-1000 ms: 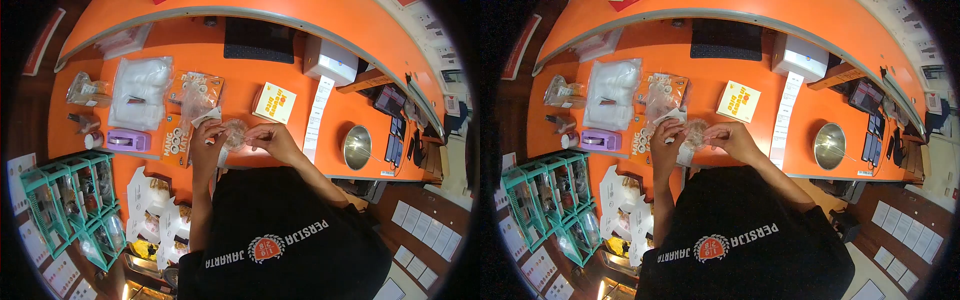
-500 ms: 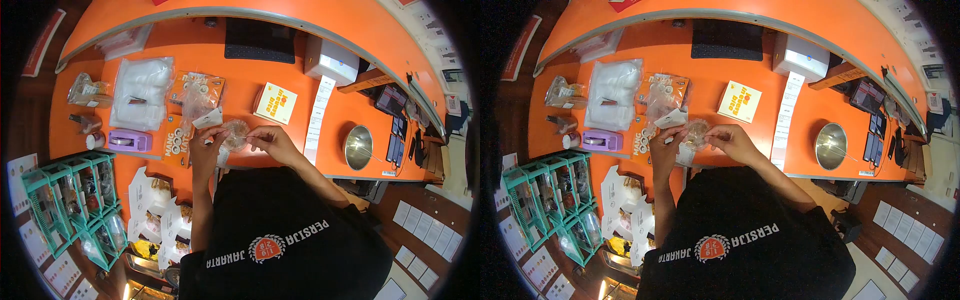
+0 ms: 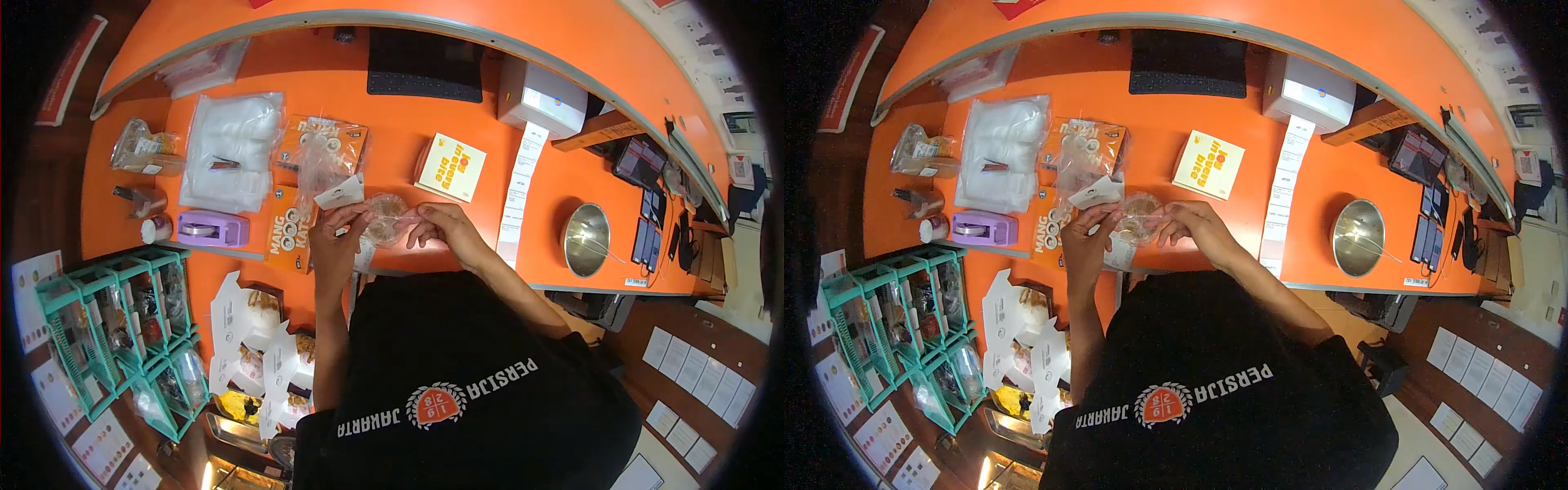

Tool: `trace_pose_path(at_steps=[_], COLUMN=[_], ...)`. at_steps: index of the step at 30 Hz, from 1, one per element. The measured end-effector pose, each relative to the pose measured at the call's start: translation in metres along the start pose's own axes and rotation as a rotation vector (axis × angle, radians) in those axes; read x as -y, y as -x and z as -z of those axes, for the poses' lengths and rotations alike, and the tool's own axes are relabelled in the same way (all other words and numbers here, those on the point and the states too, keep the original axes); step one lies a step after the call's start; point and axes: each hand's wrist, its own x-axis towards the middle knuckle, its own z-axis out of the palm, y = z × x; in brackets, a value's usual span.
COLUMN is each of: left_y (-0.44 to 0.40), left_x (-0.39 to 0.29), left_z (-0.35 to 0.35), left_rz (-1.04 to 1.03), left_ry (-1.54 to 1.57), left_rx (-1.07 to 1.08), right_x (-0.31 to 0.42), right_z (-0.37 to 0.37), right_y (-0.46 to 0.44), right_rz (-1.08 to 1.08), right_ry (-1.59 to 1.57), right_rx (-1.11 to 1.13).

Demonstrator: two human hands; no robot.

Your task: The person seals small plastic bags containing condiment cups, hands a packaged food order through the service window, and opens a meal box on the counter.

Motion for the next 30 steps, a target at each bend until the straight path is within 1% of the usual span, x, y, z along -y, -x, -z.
trace_pose_path(at_steps=[3, 5, 9, 11, 12, 14, 15, 17, 21, 23, 24, 26, 30], left_y=[-0.001, -0.002, 0.0, 0.001, 0.002, 0.002, 0.002, 0.002, 0.002, 0.002, 0.001, 0.002, 0.004], left_x=[0.002, 0.004, 0.003, 0.002, 0.001, 0.0, 0.002, 0.006, 0.003, 0.001, 0.001, 0.003, 0.002], left_z=[0.0, 0.0, -0.002, -0.005, -0.005, -0.004, -0.004, -0.005, -0.006, -0.004, -0.003, -0.002, -0.004], left_rz=[0.001, -0.015, -0.01, -0.056, -0.058, -0.007, -0.006, -0.036, -0.081, 0.001, 0.0, 0.046, 0.042], left_ry=[0.02, 0.047, -0.002, 0.015, 0.015, 0.0, -0.001, 0.016, 0.043, 0.03, 0.033, 0.038, 0.027], left_rx=[0.002, 0.008, 0.024, 0.008, 0.002, 0.007, 0.003, 0.025, 0.021, -0.002, -0.003, 0.01, 0.029], right_x=[0.003, -0.006, -0.019, -0.011, -0.01, -0.011, -0.01, -0.008, 0.015, 0.016, 0.017, 0.018, 0.008], right_z=[-0.006, -0.006, -0.018, -0.027, -0.025, -0.015, -0.012, -0.009, -0.017, -0.007, -0.003, 0.002, -0.004], right_y=[0.001, -0.003, -0.013, -0.014, -0.014, -0.013, -0.013, -0.014, -0.005, 0.0, 0.002, 0.007, 0.005], right_rz=[0.021, 0.108, 0.184, 0.165, 0.166, 0.099, 0.098, 0.101, 0.051, -0.135, -0.135, -0.137, -0.144], right_ry=[0.043, 0.2, 0.136, -0.04, -0.039, 0.063, 0.063, 0.11, 0.164, 0.129, 0.132, 0.245, 0.283], right_rx=[-0.029, -0.043, -0.104, -0.125, -0.118, -0.105, -0.101, 0.048, 0.021, -0.072, -0.073, 0.045, 0.03])
